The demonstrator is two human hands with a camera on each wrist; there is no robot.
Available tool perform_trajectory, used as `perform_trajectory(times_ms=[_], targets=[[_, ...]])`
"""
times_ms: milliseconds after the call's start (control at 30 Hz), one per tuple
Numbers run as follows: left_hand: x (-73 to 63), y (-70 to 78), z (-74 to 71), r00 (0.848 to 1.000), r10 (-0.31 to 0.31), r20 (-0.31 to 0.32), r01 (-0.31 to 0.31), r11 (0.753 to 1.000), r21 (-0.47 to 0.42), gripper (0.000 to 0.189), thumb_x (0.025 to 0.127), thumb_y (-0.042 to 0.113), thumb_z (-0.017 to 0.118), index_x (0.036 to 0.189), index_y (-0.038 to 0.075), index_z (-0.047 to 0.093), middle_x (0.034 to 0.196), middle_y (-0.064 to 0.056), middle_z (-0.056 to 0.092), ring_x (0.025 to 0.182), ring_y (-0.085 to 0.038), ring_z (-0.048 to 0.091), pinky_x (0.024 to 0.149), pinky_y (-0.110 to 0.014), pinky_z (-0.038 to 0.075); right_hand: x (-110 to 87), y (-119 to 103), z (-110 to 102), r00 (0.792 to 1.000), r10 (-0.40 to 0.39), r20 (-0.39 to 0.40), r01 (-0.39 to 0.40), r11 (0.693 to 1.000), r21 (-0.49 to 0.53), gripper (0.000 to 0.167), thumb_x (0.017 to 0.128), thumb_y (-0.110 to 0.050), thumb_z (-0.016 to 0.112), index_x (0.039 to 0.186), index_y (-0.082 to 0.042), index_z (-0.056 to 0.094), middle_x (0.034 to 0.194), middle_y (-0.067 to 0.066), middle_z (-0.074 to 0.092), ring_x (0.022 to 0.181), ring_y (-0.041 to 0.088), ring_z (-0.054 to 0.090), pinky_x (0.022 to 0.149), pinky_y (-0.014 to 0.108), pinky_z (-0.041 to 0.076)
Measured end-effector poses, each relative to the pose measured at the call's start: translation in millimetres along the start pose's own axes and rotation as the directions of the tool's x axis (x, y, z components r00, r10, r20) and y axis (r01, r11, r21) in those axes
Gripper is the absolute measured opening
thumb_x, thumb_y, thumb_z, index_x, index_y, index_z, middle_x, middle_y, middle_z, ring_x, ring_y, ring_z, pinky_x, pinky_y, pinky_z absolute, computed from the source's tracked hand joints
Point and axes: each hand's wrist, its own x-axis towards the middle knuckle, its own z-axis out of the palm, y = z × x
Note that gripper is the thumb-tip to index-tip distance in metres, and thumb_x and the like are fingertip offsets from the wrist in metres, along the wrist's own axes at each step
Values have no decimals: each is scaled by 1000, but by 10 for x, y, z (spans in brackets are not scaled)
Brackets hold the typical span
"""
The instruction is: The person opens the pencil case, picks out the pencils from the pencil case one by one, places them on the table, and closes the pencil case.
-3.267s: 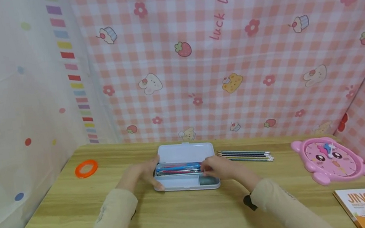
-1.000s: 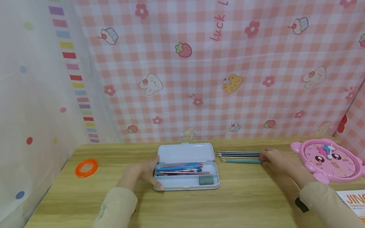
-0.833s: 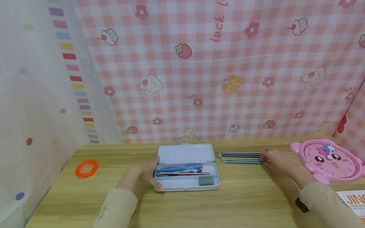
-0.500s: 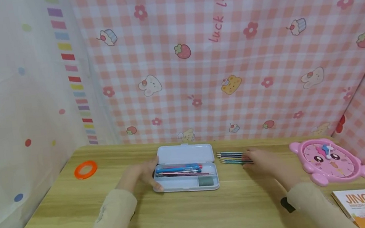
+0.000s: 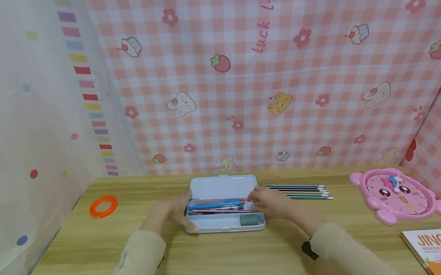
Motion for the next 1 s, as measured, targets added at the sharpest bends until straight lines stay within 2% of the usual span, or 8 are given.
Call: perform_trajectory(times_ms=[267,367,567,733,1000], targets=[[5,18,16,1000,-6,0,6,1000,-5,120,67,39,79,143,-7,-1,152,-25,3,141,-38,6,116,-46,11,148,-52,74,991,5,135,-21,993,116,16,88,-18,60,92,-4,68,84,4,68,73,8,56,66,23,49],[4,19,14,1000,-6,2,6,1000,-7,120,67,39,78,143,-7,-2,152,-25,2,141,-38,5,116,-46,11,173,-64,67,987,-2,158,-21,990,141,14,88,-14,60,91,-2,67,83,5,67,72,8,54,66,23,49],[12,4,17,1000,-7,5,7,1000,-2,120,68,40,78,143,-7,-2,152,-25,2,141,-38,6,116,-46,12,196,-105,46,977,40,209,-80,979,189,12,89,-11,59,92,-2,66,86,5,66,73,9,51,67,23,48],[18,-3,21,1000,0,4,0,1000,-4,120,67,40,78,143,-8,-2,151,-26,2,141,-38,6,116,-46,12,184,-95,50,983,20,182,-60,974,219,10,87,-10,60,90,-2,66,82,5,65,71,8,51,64,19,46],[5,-10,13,1000,-4,-1,4,999,-32,121,66,38,79,143,-8,-2,151,-26,2,140,-38,6,116,-47,11,88,-42,8,1000,-27,13,24,980,199,10,86,-10,62,89,-2,67,80,6,65,70,8,54,63,19,47]])
